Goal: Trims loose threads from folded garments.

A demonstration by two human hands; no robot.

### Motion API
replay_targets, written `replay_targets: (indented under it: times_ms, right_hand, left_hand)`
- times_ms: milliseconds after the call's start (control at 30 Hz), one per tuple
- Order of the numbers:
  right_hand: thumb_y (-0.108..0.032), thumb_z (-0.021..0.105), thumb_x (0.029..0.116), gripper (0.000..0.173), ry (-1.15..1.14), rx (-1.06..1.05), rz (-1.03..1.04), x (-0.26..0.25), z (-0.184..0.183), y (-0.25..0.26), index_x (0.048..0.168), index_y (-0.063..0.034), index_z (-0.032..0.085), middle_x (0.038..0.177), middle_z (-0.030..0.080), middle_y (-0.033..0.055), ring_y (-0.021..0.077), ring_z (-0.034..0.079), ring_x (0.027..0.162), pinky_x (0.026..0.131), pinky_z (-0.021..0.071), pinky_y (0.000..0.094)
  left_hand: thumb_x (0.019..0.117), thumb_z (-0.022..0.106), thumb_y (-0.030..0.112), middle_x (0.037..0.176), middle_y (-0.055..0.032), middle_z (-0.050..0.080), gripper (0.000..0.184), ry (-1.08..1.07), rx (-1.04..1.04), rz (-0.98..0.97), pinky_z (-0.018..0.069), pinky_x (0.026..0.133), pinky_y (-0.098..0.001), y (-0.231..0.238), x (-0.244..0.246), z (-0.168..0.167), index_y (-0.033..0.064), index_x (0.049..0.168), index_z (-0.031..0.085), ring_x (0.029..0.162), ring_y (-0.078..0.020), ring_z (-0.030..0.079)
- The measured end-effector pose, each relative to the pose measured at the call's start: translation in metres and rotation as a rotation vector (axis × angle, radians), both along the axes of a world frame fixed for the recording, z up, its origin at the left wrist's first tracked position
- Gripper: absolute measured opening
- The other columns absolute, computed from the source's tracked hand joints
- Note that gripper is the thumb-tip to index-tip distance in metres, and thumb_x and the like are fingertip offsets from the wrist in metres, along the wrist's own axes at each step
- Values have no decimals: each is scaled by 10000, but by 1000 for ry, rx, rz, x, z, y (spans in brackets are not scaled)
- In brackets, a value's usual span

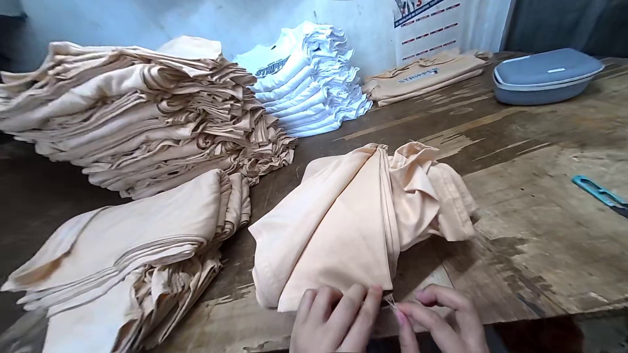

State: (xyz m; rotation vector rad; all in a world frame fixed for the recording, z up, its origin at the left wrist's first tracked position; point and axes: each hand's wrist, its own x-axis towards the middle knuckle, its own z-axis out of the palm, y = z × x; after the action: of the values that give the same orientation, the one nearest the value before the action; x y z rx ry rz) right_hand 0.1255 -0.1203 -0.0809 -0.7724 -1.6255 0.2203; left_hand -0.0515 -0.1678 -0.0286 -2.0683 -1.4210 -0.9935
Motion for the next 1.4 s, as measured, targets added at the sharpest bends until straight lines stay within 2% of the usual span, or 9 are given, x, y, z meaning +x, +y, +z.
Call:
replay_targets:
  times_ms: [233, 400, 567, 667, 767, 933, 1067, 1267, 1400]
  right_hand:
    - [-328, 643, 901, 134, -213, -54, 32, 14, -7, 0, 866, -212, 699, 1026, 683, 5, 150, 602, 1053, 981, 432, 370]
    - [-476, 816, 844, 512, -106, -68, 65, -6, -1, 2, 1166, -130, 621, 1124, 635, 93, 175, 615, 1084, 948, 512, 338]
    - [10, 699, 930, 129, 357, -61, 410, -41, 21, 24, 1013, -59, 770, 1034, 772, 62, 143, 743, 995, 881, 639, 294]
    - [-55, 620, 1003, 211, 507, -229, 541, -46, 36, 35, 1189, 36, 667, 1001, 745, 54, 116, 722, 920, 826, 625, 267]
    - [-345, 847, 856, 516, 238, -145, 460, -36, 35, 31, 1253, -53, 694, 1136, 634, 71, 80, 642, 981, 779, 592, 208]
    - [-144, 712, 951, 107, 82, 124, 196, 0, 10, 13, 1023, -212, 753, 905, 637, -65, 43, 589, 880, 922, 461, 271]
    - [-145, 720, 955, 72, 125, 110, 230, 5, -4, 7, 1013, -174, 750, 918, 620, -48, 42, 590, 890, 886, 482, 236]
    - [-173, 746, 931, 123, 74, 172, 186, -6, -5, 7, 1052, -193, 749, 950, 653, -50, 61, 601, 921, 923, 465, 270]
    - [-511, 694, 880, 425, 9, -20, 84, -3, -5, 4, 1180, -215, 640, 1122, 604, -13, 99, 565, 1112, 997, 447, 302]
  left_hand:
    - [993, 658, 263, 1013, 6, 708, 186, -9, -44, 37, 434, 806, -369, -3, -9, 2, 235, 1159, 736, 880, -158, 605]
    - [905, 633, 145, 869, 9, 642, 180, -99, -91, -45, 416, 773, -349, 0, -22, 2, 243, 1017, 735, 823, -146, 569]
    - [913, 614, 58, 913, 33, 707, 153, -372, -230, -139, 552, 713, -238, 8, -21, 26, 114, 1012, 716, 806, -52, 643]
    - [932, 598, 28, 903, 41, 692, 183, -555, -272, -154, 548, 614, -177, 22, -24, 29, 85, 1085, 680, 731, -12, 635]
    - [944, 577, 25, 870, 57, 684, 224, -634, -326, -163, 535, 581, -187, 26, -24, 32, 97, 1137, 665, 696, -24, 627]
    - [904, 690, 15, 972, 1, 720, 305, -675, -420, -287, 604, 667, -236, 8, -22, 33, 50, 1207, 667, 814, -69, 693]
    - [895, 804, 351, 1005, 53, 678, 272, -312, -98, -189, 470, 859, -286, -2, -21, 16, 251, 1142, 751, 950, -78, 601]
    - [989, 648, 223, 986, 28, 670, 188, 141, 264, -48, 356, 866, -337, -1, -12, -1, 225, 1161, 725, 890, -158, 520]
    - [965, 685, 231, 933, 41, 680, 144, 137, 265, -20, 354, 816, -330, 2, -18, -1, 219, 1095, 744, 844, -152, 513]
